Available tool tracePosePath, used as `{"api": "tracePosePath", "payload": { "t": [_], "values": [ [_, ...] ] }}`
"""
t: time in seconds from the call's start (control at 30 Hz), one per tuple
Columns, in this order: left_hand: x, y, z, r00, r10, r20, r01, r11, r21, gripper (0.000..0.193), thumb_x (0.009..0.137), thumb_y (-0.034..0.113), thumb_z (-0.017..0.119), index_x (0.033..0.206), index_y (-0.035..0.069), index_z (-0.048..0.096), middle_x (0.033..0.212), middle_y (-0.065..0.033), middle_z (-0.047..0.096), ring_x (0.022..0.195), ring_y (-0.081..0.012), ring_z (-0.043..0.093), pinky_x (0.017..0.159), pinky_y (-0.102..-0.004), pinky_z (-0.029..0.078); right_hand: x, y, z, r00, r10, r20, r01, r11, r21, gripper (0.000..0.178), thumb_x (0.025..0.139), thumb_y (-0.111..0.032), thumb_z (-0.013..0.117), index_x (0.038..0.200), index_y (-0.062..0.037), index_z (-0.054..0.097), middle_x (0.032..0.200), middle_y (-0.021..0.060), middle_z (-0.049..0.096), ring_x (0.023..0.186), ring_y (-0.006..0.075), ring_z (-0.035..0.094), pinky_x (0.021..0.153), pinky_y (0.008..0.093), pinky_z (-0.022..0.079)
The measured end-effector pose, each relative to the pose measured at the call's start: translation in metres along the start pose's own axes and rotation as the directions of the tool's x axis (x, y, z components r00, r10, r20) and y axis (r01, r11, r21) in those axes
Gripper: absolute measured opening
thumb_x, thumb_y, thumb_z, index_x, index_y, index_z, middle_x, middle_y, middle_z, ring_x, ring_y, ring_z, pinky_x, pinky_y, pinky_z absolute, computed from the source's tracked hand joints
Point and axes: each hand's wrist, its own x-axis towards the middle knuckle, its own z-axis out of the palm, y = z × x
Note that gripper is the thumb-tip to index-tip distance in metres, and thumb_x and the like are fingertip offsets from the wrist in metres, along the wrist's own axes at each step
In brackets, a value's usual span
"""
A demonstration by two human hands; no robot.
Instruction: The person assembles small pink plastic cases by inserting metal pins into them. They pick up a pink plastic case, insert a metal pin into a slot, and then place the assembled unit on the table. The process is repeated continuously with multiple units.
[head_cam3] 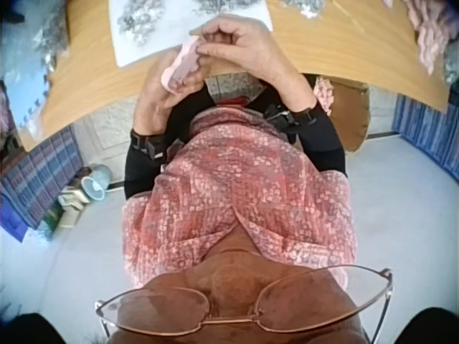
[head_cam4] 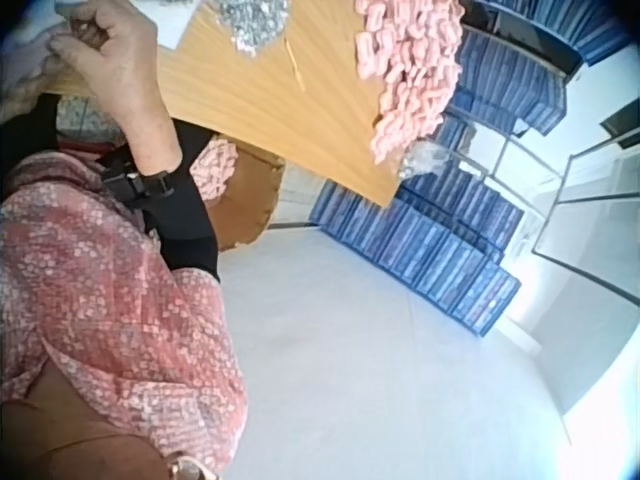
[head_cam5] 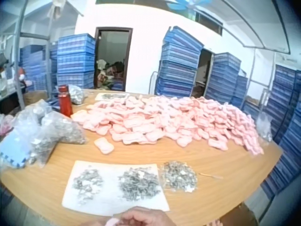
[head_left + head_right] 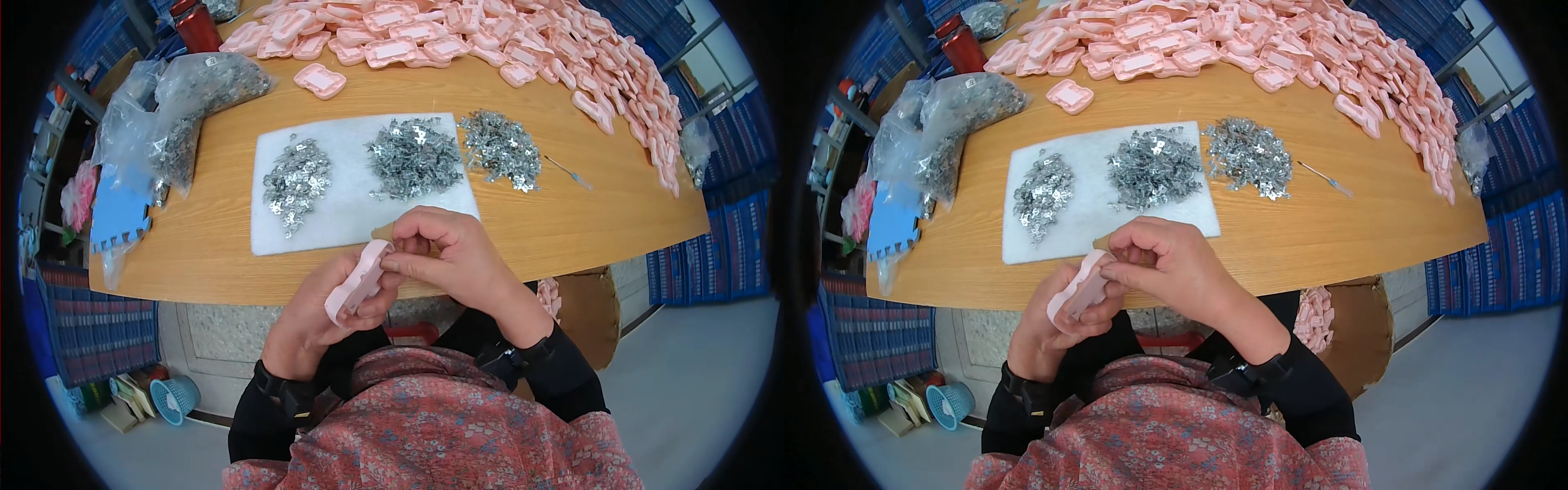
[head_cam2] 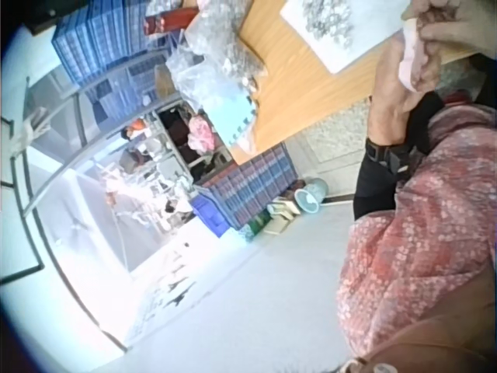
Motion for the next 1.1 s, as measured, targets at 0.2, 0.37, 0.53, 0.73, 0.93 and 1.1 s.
{"api": "tracePosePath", "payload": {
  "t": [0.2,0.37,0.53,0.73,0.93,1.1],
  "values": [
    [0.001,-0.005,0.004,0.997,-0.040,0.061,0.053,0.973,-0.224,0.035,0.100,0.023,0.038,0.119,-0.003,0.051,0.094,-0.0131,0.053,0.055,-0.0097,0.043,0.038,-0.0176,0.035,-0.005,0.001,-0.006,0.990,0.124,0.069,-0.135,0.974,0.184,0.019,0.088,-0.009,0.073,0.104,-0.0003,0.067,0.083,-0.0032,0.060,0.076,0.0036,0.055,0.068,0.0208,0.045],
    [0.006,-0.007,0.006,0.992,-0.057,0.110,0.089,0.947,-0.310,0.038,0.102,0.025,0.036,0.124,-0.004,0.049,0.100,-0.0195,0.055,0.057,-0.0115,0.048,0.038,-0.0175,0.037,-0.014,0.002,-0.016,0.993,0.067,0.100,-0.088,0.972,0.216,0.026,0.091,-0.005,0.069,0.116,0.0006,0.063,0.089,-0.0036,0.059,0.081,0.0030,0.055,0.071,0.0199,0.045],
    [0.025,-0.019,0.002,0.953,-0.110,0.282,0.199,0.930,-0.309,0.042,0.103,0.027,0.033,0.130,-0.002,0.048,0.105,-0.0230,0.058,0.062,-0.0152,0.054,0.041,-0.0212,0.044,-0.029,0.005,-0.025,0.985,0.134,0.112,-0.162,0.941,0.298,0.027,0.093,-0.006,0.068,0.118,0.0003,0.062,0.089,-0.0047,0.057,0.076,0.0027,0.051,0.069,0.0194,0.044],
    [0.047,-0.033,0.045,0.945,-0.315,0.091,0.309,0.948,0.074,0.048,0.107,0.035,0.033,0.141,0.002,0.039,0.126,-0.0251,0.057,0.097,-0.0299,0.066,0.071,-0.0377,0.059,-0.076,0.007,-0.069,0.971,0.239,-0.028,-0.230,0.955,0.187,0.021,0.092,-0.016,0.071,0.105,-0.0006,0.065,0.082,-0.0063,0.056,0.071,0.0017,0.046,0.062,0.0199,0.040],
    [0.044,0.017,0.083,0.969,-0.232,-0.088,0.236,0.744,0.625,0.047,0.106,0.040,0.041,0.139,0.006,0.040,0.118,-0.0172,0.063,0.107,-0.0267,0.065,0.086,-0.0372,0.057,-0.204,0.041,-0.146,0.802,0.399,-0.445,-0.355,0.917,0.181,0.017,0.090,-0.012,0.069,0.103,-0.0004,0.067,0.086,-0.0020,0.063,0.078,0.0060,0.057,0.068,0.0223,0.046],
    [0.078,0.094,0.080,0.984,0.158,-0.076,0.023,0.315,0.949,0.034,0.103,0.030,0.052,0.125,0.004,0.057,0.103,-0.0094,0.067,0.090,-0.0155,0.066,0.081,-0.0325,0.056,-0.331,0.117,-0.197,0.568,0.479,-0.670,-0.419,0.868,0.266,0.025,0.092,-0.016,0.068,0.111,0.0010,0.065,0.093,0.0007,0.066,0.079,0.0074,0.059,0.066,0.0233,0.048]
  ]
}}
